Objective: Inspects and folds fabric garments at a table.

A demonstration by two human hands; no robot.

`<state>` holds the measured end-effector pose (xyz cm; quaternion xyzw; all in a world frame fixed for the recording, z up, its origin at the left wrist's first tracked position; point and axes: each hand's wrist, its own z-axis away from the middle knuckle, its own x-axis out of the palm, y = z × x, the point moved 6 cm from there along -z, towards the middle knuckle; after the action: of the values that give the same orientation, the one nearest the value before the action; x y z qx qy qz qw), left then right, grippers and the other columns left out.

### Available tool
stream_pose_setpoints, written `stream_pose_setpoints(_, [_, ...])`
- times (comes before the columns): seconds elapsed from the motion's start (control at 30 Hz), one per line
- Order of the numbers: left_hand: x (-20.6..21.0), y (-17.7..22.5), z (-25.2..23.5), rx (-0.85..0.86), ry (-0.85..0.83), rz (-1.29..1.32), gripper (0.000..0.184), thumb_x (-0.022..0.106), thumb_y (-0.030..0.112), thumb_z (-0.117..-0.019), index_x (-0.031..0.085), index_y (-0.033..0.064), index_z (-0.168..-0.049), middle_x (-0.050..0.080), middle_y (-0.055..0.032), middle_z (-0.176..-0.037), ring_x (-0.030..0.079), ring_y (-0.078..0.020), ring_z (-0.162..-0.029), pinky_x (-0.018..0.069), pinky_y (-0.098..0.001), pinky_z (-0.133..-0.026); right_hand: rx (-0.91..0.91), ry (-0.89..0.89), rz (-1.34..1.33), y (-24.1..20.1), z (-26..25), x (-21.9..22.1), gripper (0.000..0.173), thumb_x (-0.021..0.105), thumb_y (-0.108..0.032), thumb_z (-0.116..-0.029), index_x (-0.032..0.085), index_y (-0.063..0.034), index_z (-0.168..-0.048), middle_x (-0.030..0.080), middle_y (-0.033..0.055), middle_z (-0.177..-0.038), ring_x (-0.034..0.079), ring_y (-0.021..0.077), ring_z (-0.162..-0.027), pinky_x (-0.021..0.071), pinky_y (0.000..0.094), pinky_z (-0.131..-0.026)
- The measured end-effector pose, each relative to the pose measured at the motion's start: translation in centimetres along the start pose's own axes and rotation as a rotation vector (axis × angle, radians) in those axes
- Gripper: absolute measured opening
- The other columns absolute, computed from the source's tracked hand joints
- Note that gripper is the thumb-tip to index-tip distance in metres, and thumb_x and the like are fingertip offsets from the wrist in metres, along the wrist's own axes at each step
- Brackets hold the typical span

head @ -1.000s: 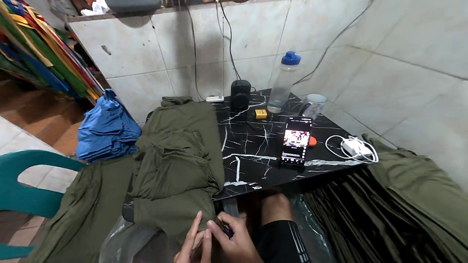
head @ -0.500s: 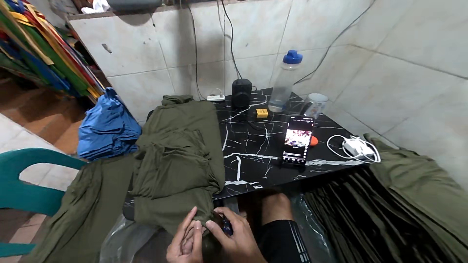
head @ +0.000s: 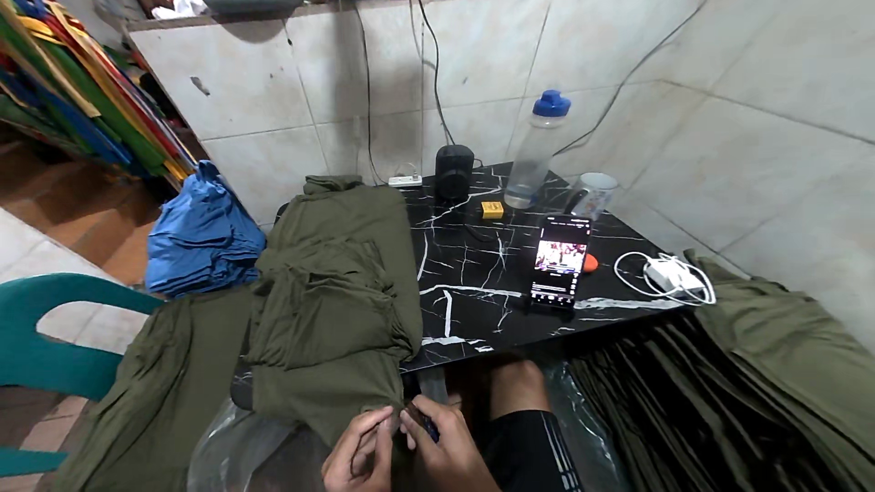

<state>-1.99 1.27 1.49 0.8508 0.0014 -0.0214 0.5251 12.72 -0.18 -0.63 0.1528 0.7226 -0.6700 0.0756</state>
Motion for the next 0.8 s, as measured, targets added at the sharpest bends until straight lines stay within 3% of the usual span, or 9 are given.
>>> stream_pose_setpoints(0.1, [0.3, 0.5, 0.2, -0.012, -0.015, 0.002, 0.022, 0.068, -0.008, -0.087, 0.07, -0.0049, -0.109, 0.077, -0.0059, -0.103, 0.076, -0.0118, -0.09, 0.0647, -0.0289, -0.084, 0.02, 0.013, -0.069, 0.0, 0.1, 0.2, 0.034, 0.062, -0.037, -0.102, 0.07, -0.0039, -0.098, 0.067, 0.0054, -0.08, 0.062, 0.0112, -0.07, 0.0531, 0.0295, -0.066])
stream_pose_setpoints(0.17, [0.2, 0.4, 0.3, -0.03, -0.02, 0.009, 0.023, 0.068, -0.008, -0.0875, 0.07, -0.0047, -0.11, 0.076, -0.0051, -0.104, 0.075, -0.0113, -0.089, 0.0646, -0.0288, -0.084, 0.021, 0.026, -0.136, -0.2, 0.1, 0.2, 0.029, 0.067, -0.031, -0.0993, 0.07, -0.0025, -0.097, 0.067, 0.0048, -0.078, 0.063, 0.0088, -0.068, 0.0534, 0.0266, -0.065])
stream_pose_setpoints(0.27, [-0.2, 0.2, 0.3, -0.079, 0.0, 0.064, 0.024, 0.067, -0.009, -0.0876, 0.071, -0.0027, -0.111, 0.077, -0.003, -0.104, 0.075, -0.0104, -0.087, 0.0642, -0.0277, -0.082, -0.011, 0.033, -0.265, -0.2, 0.0, 0.3, 0.024, 0.064, -0.024, -0.101, 0.066, -0.0039, -0.087, 0.064, -0.0007, -0.067, 0.057, 0.0031, -0.058, 0.0472, 0.02, -0.055])
stream_pose_setpoints(0.33, [-0.4, 0.4, 0.1, -0.098, 0.014, 0.084, 0.024, 0.065, -0.011, -0.0871, 0.071, -0.0029, -0.109, 0.077, -0.0025, -0.102, 0.075, -0.0093, -0.085, 0.0641, -0.0267, -0.081, -0.012, 0.028, -0.289, -0.2, 0.0, 0.5, 0.024, 0.064, -0.023, -0.101, 0.064, -0.0036, -0.086, 0.061, -0.0009, -0.067, 0.055, 0.0023, -0.056, 0.0465, 0.0187, -0.054])
stream_pose_setpoints(0.57, [-1.2, 0.5, -0.9, -0.025, 0.094, 0.023, 0.022, 0.063, -0.012, -0.0883, 0.073, 0.0009, -0.103, 0.076, 0.0009, -0.101, 0.073, -0.0052, -0.086, 0.063, -0.0223, -0.078, -0.052, 0.017, -0.002, -1.5, 0.5, 1.3, 0.014, 0.064, -0.012, -0.0963, 0.07, 0.0005, -0.097, 0.069, 0.0121, -0.085, 0.066, 0.0179, -0.076, 0.0557, 0.0337, -0.072])
stream_pose_setpoints(0.7, [-0.9, 0.2, -0.9, 0.008, 0.043, 0.017, 0.02, 0.064, -0.012, -0.0883, 0.073, 0.0001, -0.101, 0.076, -0.0017, -0.1, 0.073, -0.0067, -0.083, 0.0633, -0.0226, -0.075, -0.012, -0.004, -0.021, -0.7, 0.2, 1.2, 0.026, 0.058, -0.025, -0.104, 0.071, -0.0028, -0.099, 0.07, 0.0083, -0.086, 0.068, 0.0153, -0.078, 0.0571, 0.034, -0.075])
stream_pose_setpoints(0.77, [-0.5, 0.1, -0.7, 0.013, 0.006, 0.034, 0.02, 0.064, -0.011, -0.089, 0.073, 0.0004, -0.103, 0.076, -0.0024, -0.102, 0.074, -0.0084, -0.086, 0.064, -0.0242, -0.078, -0.006, 0.028, -0.02, -0.6, 0.2, 1.0, 0.034, 0.061, -0.035, -0.1032, 0.07, -0.0035, -0.097, 0.068, 0.0081, -0.083, 0.065, 0.0156, -0.075, 0.0546, 0.0346, -0.071])
stream_pose_setpoints(0.8, [-0.3, 0.0, -0.7, 0.012, -0.006, 0.038, 0.02, 0.064, -0.011, -0.089, 0.073, 0.0002, -0.103, 0.076, -0.003, -0.102, 0.074, -0.0093, -0.086, 0.0643, -0.0249, -0.078, -0.015, 0.042, -0.02, -0.5, 0.2, 1.0, 0.032, 0.063, -0.034, -0.1017, 0.07, -0.0033, -0.096, 0.068, 0.0082, -0.082, 0.065, 0.0153, -0.074, 0.0546, 0.0337, -0.07])
